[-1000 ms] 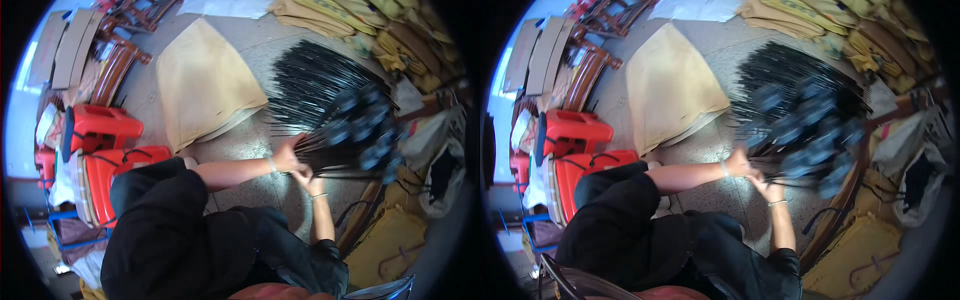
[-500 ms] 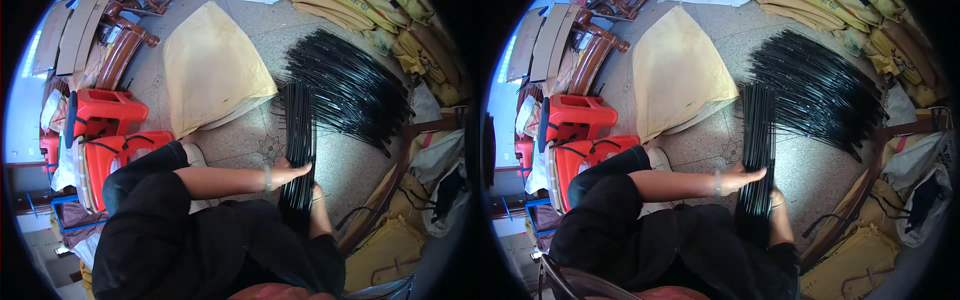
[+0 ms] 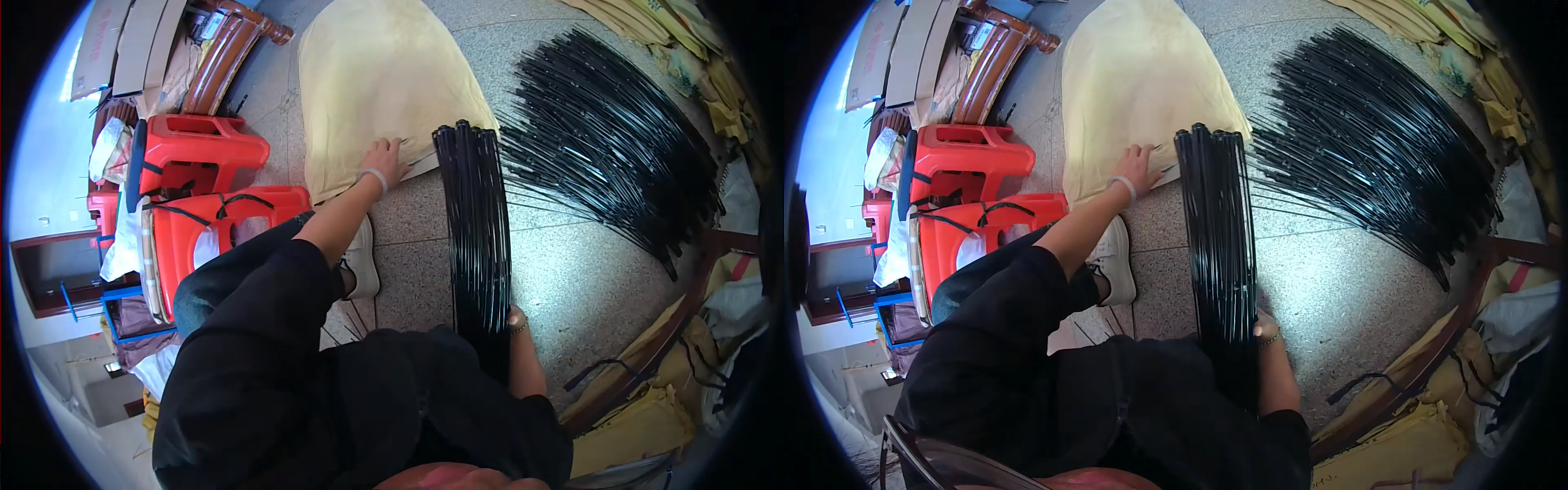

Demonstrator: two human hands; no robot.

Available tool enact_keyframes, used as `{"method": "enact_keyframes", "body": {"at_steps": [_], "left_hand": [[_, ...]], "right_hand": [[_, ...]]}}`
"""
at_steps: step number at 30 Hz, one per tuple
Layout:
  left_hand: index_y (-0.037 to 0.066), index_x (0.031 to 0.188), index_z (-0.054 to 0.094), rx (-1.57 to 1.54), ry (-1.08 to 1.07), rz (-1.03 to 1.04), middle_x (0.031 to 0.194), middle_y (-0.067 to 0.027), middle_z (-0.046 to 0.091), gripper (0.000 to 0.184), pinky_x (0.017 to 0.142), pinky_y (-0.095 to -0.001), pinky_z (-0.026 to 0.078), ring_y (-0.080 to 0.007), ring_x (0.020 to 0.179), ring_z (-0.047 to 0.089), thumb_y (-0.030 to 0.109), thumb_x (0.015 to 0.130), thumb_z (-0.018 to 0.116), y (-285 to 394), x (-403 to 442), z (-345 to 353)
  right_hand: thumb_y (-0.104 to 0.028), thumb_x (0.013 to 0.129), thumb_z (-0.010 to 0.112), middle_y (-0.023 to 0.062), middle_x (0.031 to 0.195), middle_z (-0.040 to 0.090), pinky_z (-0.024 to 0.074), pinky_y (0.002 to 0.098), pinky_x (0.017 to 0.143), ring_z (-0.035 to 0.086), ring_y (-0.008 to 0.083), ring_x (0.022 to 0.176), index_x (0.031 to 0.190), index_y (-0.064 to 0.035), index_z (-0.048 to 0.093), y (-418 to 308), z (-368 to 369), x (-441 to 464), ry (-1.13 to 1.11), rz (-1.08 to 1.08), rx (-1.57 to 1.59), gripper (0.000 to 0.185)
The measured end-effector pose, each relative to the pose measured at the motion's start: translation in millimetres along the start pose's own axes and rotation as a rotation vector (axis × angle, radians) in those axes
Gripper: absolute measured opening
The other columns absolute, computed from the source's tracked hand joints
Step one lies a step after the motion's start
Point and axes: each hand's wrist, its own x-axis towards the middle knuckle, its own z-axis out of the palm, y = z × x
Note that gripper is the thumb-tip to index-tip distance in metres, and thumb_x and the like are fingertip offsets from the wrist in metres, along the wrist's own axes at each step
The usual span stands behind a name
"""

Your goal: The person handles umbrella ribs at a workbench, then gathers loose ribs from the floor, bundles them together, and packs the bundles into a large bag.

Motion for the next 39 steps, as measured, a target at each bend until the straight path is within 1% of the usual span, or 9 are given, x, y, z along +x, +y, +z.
{"method": "enact_keyframes", "body": {"at_steps": [6, 8, 12, 15, 19, 24, 32, 35, 39], "left_hand": [[0.005, 0.116, 0.049, -0.015, -0.286, -0.027, 0.109, -0.0186, 0.056, 0.045, 0.087, -0.0425, 0.046, -0.0363, 0.103, 0.054, 0.03, 0.081, 0.061, -13.3, 41.8, 56.6], [0.004, 0.108, 0.049, -0.327, -0.129, 0.166, 0.096, -0.0233, 0.061, 0.033, 0.081, -0.047, 0.047, -0.0407, 0.092, 0.058, 0.027, 0.086, 0.055, -24.2, 42.0, 47.0], [0.004, 0.095, 0.043, -0.467, 0.288, -0.123, 0.082, -0.0266, 0.06, 0.016, 0.067, -0.053, 0.044, -0.0476, 0.078, 0.057, 0.019, 0.091, 0.047, -31.7, 45.7, -49.0], [0.004, 0.101, 0.042, -0.447, 0.583, 0.14, 0.071, -0.0225, 0.056, 0.019, 0.055, -0.0472, 0.043, -0.0427, 0.065, 0.057, 0.016, 0.091, 0.053, -47.4, 47.5, -116.5], [0.004, 0.096, 0.051, -0.431, 0.421, 0.292, 0.07, -0.0169, 0.057, 0.019, 0.054, -0.0365, 0.045, -0.0331, 0.058, 0.057, 0.013, 0.085, 0.063, -51.9, 18.7, -168.9], [0.004, 0.087, 0.057, -0.571, 0.529, 0.337, 0.067, -0.0125, 0.057, 0.011, 0.054, -0.0299, 0.044, -0.0198, 0.053, 0.054, 0.011, 0.083, 0.064, -50.7, 15.2, -181.2], [0.004, 0.087, 0.056, -0.72, 0.334, 0.368, 0.063, -0.0119, 0.052, 0.011, 0.052, -0.0302, 0.043, -0.0201, 0.053, 0.053, 0.012, 0.083, 0.064, -57.5, 18.9, -185.0], [0.004, 0.086, 0.056, -0.754, 0.267, 0.41, 0.066, -0.0131, 0.054, 0.011, 0.053, -0.0312, 0.044, -0.0242, 0.055, 0.055, 0.011, 0.083, 0.064, -65.2, 22.4, -191.4], [0.002, 0.087, 0.056, -0.833, 0.292, 0.518, 0.068, -0.0126, 0.055, 0.011, 0.052, -0.0301, 0.045, -0.0255, 0.054, 0.055, 0.007, 0.082, 0.064, -72.8, 30.8, -194.2]], "right_hand": [[-0.031, 0.057, 0.083, 0.0138, 0.127, 0.051, 0.0382, 0.0336, 0.099, 0.051, 0.0254, 0.115, 0.134, 0.0047, 0.037, -20.6, 27.4, 37.1, -0.02, 0.117, 0.031, 0.096], [-0.03, 0.057, 0.083, 0.014, 0.127, 0.051, 0.038, 0.0336, 0.099, 0.051, 0.0256, 0.115, 0.134, 0.0049, 0.037, -22.3, 39.4, 33.1, -0.04, 0.16, 0.043, 0.096], [-0.028, 0.055, 0.083, 0.0145, 0.127, 0.051, 0.0375, 0.0337, 0.1, 0.051, 0.0259, 0.115, 0.133, 0.0052, 0.037, -28.7, 62.0, 78.2, -0.09, 0.253, 0.074, 0.096], [-0.038, 0.052, 0.088, 0.0133, 0.119, 0.058, 0.0456, 0.0337, 0.089, 0.055, 0.0243, 0.108, 0.127, 0.0075, 0.045, -24.9, 53.1, 87.4, -0.073, 0.341, 0.031, 0.097], [-0.039, 0.052, 0.088, 0.0123, 0.12, 0.057, 0.0457, 0.0339, 0.088, 0.055, 0.0235, 0.107, 0.127, 0.0062, 0.046, -41.2, 72.9, 117.7, -0.052, 0.37, 0.08, 0.097], [-0.036, 0.057, 0.082, 0.0159, 0.122, 0.055, 0.0424, 0.0363, 0.097, 0.055, 0.0275, 0.111, 0.129, 0.0048, 0.044, -38.3, 49.1, 159.8, -0.101, 0.283, 0.017, 0.09], [-0.042, 0.081, 0.062, 0.0125, 0.119, 0.058, 0.0463, 0.0363, 0.093, 0.058, 0.0238, 0.105, 0.127, 0.0013, 0.048, -87.9, 46.0, 333.1, 0.191, 0.08, -0.238, 0.065], [-0.028, 0.092, 0.05, 0.0109, 0.111, 0.062, 0.0472, 0.0373, 0.089, 0.06, 0.0278, 0.1, 0.123, -0.0018, 0.053, -112.2, 71.4, 436.2, 0.458, -0.106, -0.163, 0.041], [-0.027, 0.09, 0.052, 0.0135, 0.108, 0.062, 0.047, 0.039, 0.087, 0.059, 0.0309, 0.098, 0.118, -0.0013, 0.055, -111.5, 82.5, 480.4, 0.419, -0.316, -0.705, 0.039]]}}
